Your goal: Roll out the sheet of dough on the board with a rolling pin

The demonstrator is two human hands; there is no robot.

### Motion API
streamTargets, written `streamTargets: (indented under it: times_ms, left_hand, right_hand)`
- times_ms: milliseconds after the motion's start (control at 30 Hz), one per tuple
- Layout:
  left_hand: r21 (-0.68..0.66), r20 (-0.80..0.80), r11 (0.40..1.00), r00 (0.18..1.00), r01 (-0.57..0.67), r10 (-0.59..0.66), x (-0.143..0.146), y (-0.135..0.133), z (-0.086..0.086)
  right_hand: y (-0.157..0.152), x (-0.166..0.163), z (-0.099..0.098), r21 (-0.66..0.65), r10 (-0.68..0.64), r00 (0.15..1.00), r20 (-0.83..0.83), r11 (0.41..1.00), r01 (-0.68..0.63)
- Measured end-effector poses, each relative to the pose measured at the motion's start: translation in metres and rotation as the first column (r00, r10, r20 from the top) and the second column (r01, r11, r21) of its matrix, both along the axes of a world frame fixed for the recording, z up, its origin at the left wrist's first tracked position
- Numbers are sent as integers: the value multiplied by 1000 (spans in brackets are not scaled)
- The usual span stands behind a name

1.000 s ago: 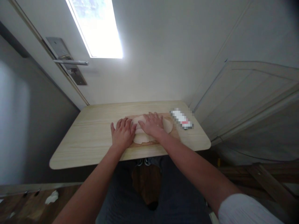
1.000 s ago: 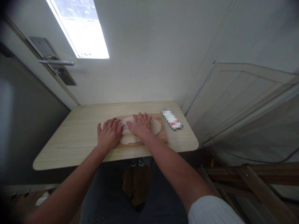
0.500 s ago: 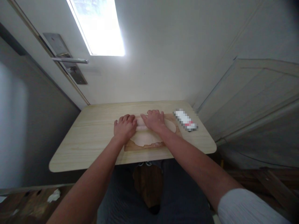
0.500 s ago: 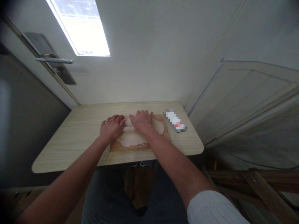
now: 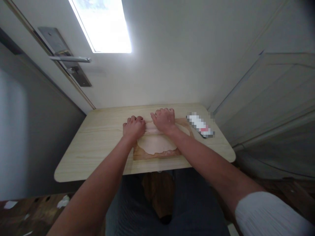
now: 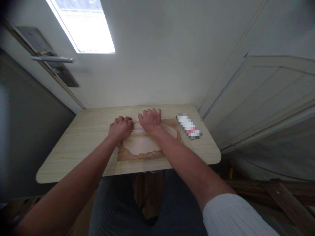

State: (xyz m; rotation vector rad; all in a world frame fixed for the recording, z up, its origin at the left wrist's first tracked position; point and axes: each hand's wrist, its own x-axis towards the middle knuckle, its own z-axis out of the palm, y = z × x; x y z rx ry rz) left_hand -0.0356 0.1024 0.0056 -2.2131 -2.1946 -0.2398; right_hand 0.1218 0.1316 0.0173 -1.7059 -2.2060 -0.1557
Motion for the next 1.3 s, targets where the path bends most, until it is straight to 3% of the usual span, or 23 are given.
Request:
streamTargets:
  times_ms: [167,300,500,867,1167,1300]
  left_hand:
    - [-6,12,1000,1000,-9,9,1,-1,0]
    - [41,-3,999,1000,-22,22,3,-6,-1]
    - [71,-35,997,999,-5,8,5,-10,1]
    - [17,-23,1000,1000,-11,11,1,17,3]
    - [-100,-91,995,996,-15,6,1,37,12]
    - [-138,-65,990,998,-30,21,0,44,12]
  right_hand:
    - [-35,6,-13,-13,1,1000,9,1000,-1]
    - [-43,8,-19,-41,-29,999,21,999,30]
    - [-30,5,-15,-61,-42,998,42,997,44]
    - [-5,2,-9,-199,-55,998,23,978,58]
    - [27,-2,-2,-405,-80,997,20,911,81]
    - [37,-4,-2,-437,-100,995,-1,895,90]
